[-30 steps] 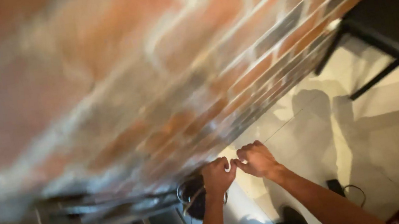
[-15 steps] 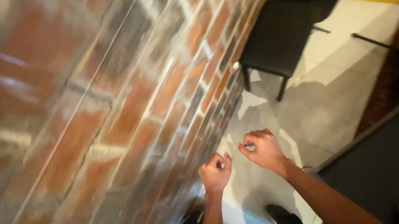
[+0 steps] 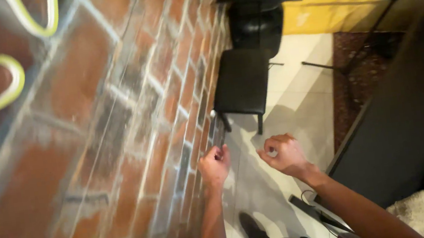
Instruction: Wipe down music equipment including speakers and a piano, and organize a music stand and cables.
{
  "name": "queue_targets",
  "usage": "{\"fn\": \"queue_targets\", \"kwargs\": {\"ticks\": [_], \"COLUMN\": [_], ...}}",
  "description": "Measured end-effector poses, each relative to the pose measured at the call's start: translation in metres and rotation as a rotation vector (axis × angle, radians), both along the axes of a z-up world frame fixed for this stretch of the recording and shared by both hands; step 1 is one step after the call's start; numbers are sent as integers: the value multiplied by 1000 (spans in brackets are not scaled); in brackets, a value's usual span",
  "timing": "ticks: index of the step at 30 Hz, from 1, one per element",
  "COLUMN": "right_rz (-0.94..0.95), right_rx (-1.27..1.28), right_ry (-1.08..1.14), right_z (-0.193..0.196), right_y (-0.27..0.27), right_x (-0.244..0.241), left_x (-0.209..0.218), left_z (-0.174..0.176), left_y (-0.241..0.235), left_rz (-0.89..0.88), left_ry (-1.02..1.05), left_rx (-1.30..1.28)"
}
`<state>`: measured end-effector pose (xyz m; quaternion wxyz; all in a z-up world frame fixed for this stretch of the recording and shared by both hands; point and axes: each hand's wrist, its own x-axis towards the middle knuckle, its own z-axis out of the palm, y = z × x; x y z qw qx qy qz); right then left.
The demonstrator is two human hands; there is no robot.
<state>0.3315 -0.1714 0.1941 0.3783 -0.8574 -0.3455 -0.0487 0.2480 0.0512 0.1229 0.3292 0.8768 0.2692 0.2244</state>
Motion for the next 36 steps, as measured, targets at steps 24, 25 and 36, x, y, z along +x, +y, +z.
{"fn": "queue_targets", "kwargs": {"ticks": [24, 25, 36], "right_rz": [-700, -719, -846], "right_rx": [25, 6, -28], "right_ry": [112, 73, 58], "right_z": [0, 1, 24], "right_y": [-53, -57, -88], "right_x": [175, 189, 294], "left_x": [329, 344, 455], "left_z": [55, 55, 55], "left_y": [-35, -39, -87], "left_rz": [-674, -704, -856], "left_ry": [-258, -280, -247], "left_rx": [-59, -30, -88]}}
